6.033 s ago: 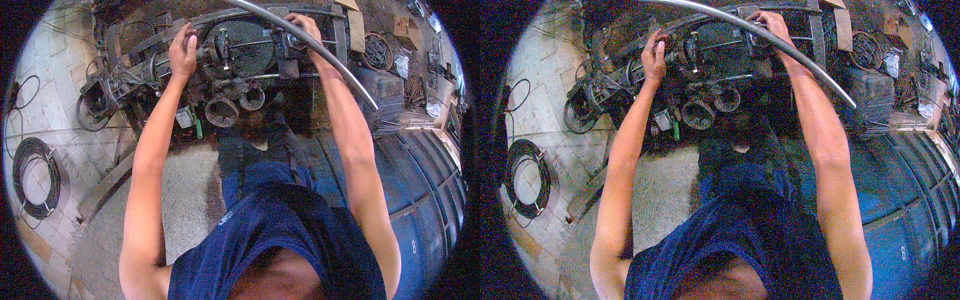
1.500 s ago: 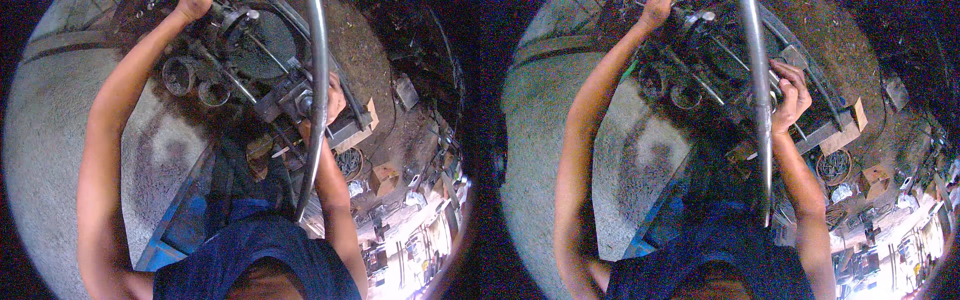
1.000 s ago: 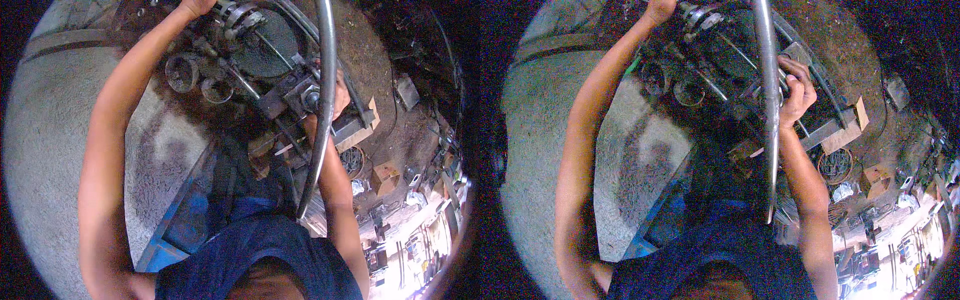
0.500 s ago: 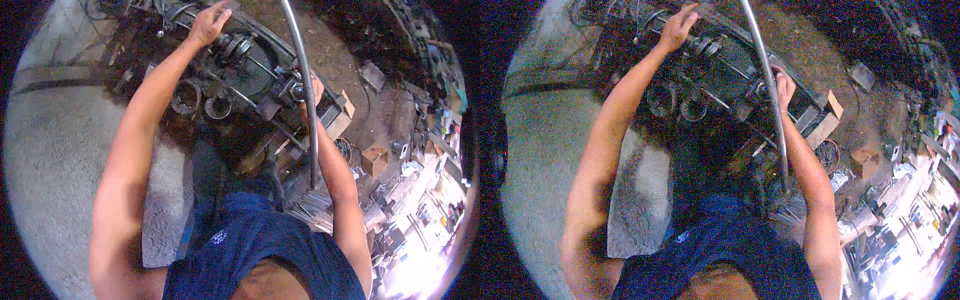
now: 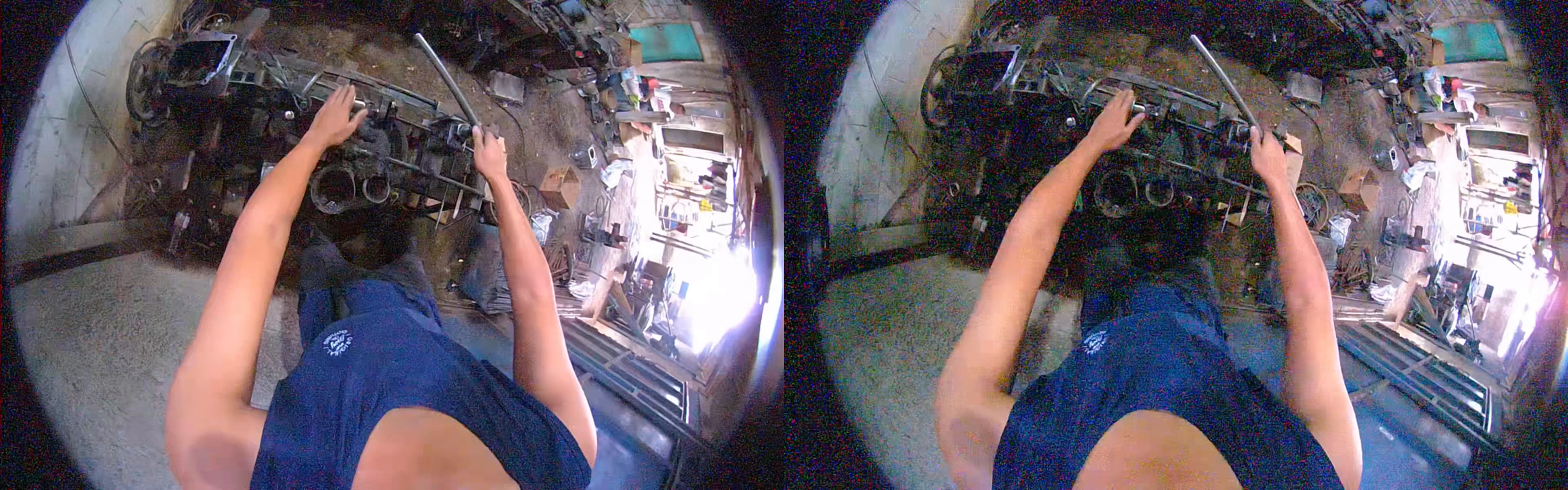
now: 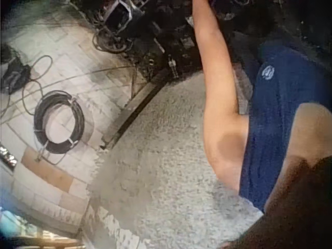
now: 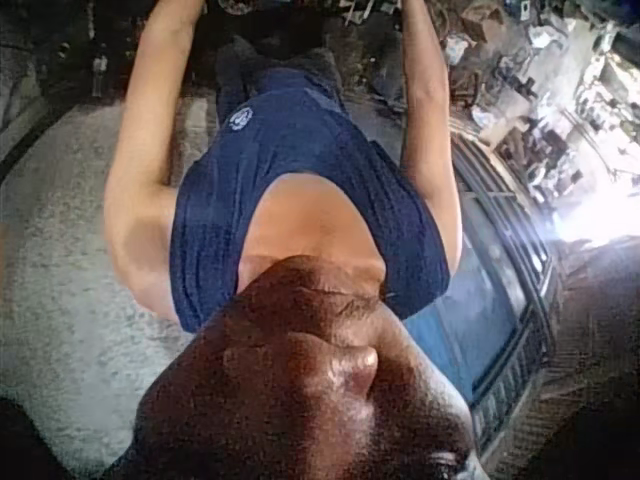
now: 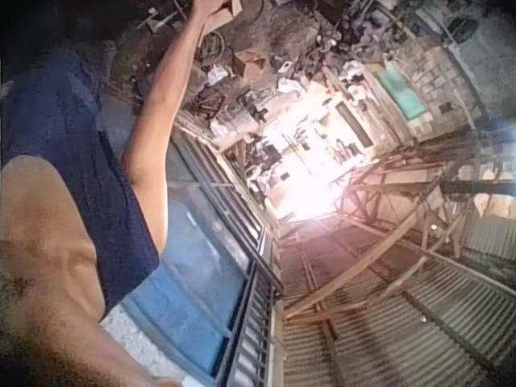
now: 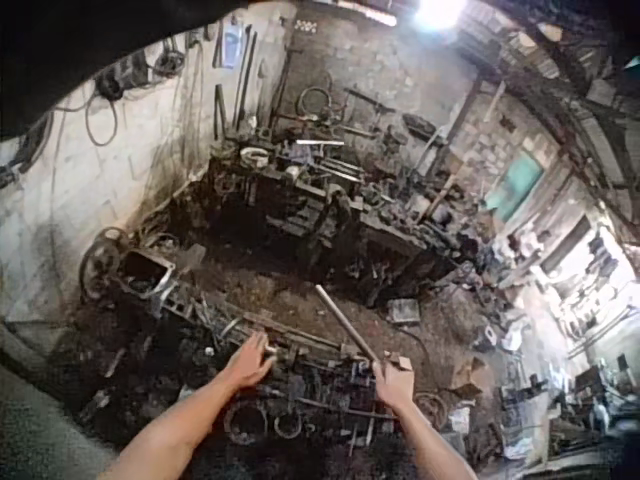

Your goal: The person bends a metal rod using a bending machine, removes the finished rod, and inserts another metal rod into the machine to bend it.

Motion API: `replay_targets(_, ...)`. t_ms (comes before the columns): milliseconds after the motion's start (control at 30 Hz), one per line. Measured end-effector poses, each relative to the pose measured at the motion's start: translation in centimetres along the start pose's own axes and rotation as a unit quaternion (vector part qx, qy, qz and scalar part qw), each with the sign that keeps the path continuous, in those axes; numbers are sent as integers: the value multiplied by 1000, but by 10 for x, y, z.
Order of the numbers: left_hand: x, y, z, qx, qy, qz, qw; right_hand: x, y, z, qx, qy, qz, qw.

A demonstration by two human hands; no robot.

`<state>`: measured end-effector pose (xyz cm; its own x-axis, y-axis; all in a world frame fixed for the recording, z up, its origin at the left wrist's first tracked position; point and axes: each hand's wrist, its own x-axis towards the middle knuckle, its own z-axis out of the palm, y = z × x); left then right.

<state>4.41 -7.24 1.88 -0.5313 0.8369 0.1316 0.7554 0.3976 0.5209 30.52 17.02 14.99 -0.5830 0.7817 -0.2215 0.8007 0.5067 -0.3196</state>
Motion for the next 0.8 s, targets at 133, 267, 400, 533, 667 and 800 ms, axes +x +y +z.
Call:
replay_targets(133,-20,2,-16,66,-96,47,992,-12,7,15,-73,60,8,996)
replay_targets(267,-49,9,-47,-12,-184,0,983,-42,-21,18,-141,75,33,987)
replay_targets(400,-95,19,-54,-68,-158,-32,985,-64,-17,15,-141,97,8,985)
replay_targets(533,-152,10,-36,-61,-111,-1,992,-59,4,18,-76,121,-51,988)
replay_targets(667,-185,3,-37,-83,-88,-15,993,-63,2,26,-80,158,-33,984)
replay_targets(800,-198,1,-53,-108,-78,-105,986,-70,-7,27,-89,191,-23,977)
